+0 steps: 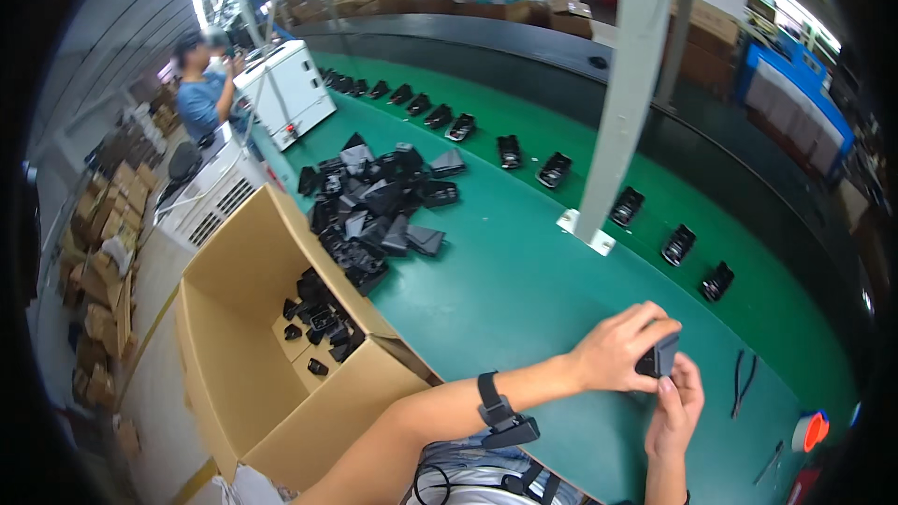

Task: The person assembles small black electronic devices at a green workbench. They pick up a device, insert a small circuit board with wires, and place the assembled unit on the table. This process is repeated for multiple units throughout the clip.

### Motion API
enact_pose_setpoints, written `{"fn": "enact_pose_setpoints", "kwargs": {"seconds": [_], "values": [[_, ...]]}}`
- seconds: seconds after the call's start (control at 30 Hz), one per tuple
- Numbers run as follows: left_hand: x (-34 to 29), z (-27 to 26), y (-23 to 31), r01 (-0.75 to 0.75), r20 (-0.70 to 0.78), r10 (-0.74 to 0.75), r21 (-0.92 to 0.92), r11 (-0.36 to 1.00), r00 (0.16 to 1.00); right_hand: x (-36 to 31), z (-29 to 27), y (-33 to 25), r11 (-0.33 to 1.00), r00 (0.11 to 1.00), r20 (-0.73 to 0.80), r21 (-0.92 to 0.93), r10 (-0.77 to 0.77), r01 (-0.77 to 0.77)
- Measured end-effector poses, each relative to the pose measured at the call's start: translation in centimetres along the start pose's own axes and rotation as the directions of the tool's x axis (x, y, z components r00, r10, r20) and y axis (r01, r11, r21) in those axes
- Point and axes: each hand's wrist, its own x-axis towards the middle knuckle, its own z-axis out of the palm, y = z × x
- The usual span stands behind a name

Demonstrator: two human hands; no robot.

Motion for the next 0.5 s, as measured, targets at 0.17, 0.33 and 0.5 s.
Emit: {"fn": "enact_pose_setpoints", "kwargs": {"seconds": [0.17,0.33,0.5], "values": [[-0.5,0.9,0.1,-0.007,-0.027,0.006,-0.037,0.999,1.000,0.1,-0.2,-0.3,0.997,0.996,0.072,-0.045,-0.054,0.058],[-0.8,1.5,0.3,-0.008,-0.028,0.005,-0.123,0.992,1.000,0.4,-0.7,-0.5,0.998,0.982,0.184,-0.019,-0.050,0.054],[-0.3,0.5,-0.1,-0.061,0.065,0.075,-0.199,0.978,0.995,1.1,-0.6,-1.2,0.997,0.986,0.156,-0.056,-0.051,0.060]]}}
